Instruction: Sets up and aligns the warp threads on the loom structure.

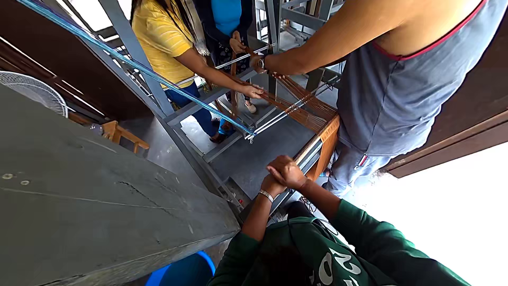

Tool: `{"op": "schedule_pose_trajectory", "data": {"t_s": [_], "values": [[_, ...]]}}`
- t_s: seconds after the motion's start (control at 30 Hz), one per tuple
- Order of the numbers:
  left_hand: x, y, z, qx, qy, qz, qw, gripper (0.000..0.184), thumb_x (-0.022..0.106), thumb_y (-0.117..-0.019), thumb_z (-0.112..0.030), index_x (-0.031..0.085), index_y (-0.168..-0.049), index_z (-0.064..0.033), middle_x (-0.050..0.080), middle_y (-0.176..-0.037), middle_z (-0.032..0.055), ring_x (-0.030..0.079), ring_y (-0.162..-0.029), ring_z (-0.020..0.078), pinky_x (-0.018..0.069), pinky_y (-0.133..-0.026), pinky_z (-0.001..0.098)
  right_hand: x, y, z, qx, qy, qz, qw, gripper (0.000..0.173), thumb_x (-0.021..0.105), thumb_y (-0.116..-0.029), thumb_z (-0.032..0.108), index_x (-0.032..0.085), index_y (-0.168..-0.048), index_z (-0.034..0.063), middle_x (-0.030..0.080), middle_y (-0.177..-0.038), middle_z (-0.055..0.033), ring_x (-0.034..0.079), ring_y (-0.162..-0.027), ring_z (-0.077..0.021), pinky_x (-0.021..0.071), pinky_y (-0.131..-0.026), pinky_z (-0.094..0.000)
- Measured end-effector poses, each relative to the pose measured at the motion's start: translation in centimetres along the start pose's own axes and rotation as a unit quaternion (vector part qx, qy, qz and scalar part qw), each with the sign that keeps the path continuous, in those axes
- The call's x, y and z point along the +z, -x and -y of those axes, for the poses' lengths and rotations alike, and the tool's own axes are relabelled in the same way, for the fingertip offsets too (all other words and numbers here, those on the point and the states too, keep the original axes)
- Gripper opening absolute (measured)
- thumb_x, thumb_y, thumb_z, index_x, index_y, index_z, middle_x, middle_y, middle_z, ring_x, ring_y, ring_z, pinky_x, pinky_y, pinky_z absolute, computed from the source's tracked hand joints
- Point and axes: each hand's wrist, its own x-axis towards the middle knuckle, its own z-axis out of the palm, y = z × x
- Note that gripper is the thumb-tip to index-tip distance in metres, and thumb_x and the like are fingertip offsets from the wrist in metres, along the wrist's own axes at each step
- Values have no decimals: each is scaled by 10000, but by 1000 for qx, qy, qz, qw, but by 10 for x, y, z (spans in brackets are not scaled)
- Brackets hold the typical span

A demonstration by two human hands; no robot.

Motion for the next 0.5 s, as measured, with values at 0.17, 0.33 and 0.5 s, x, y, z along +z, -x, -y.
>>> {"op": "schedule_pose_trajectory", "data": {"t_s": [0.17,0.33,0.5], "values": [[50,-72,47,-15,44,-58,997,825,575,-998,-582,254,-1560,-70,694,-1217,169,703,-1111,314,555,-967,524,-30,-8,-66,63,110,106,986,677,277,-1113,474,752,-912,35,760,-903,-126,729,-983,-280,404,-1152,-507],[44,-98,48,154,351,-264,885,661,708,-883,-176,395,-1421,47,519,-1415,241,575,-1253,310,525,-1000,445,-7,5,-77,10,122,-37,992,619,354,-1099,373,642,-655,53,658,-654,-86,668,-727,-264,493,-932,-464],[-39,-157,-17,254,79,-411,872,237,538,-1040,-135,715,-1148,-20,709,-1162,132,665,-1120,246,550,-978,428,-3,3,-78,-1,102,-86,991,581,395,-1085,346,621,-621,81,622,-605,-60,644,-670,-243,497,-890,-440]]}}
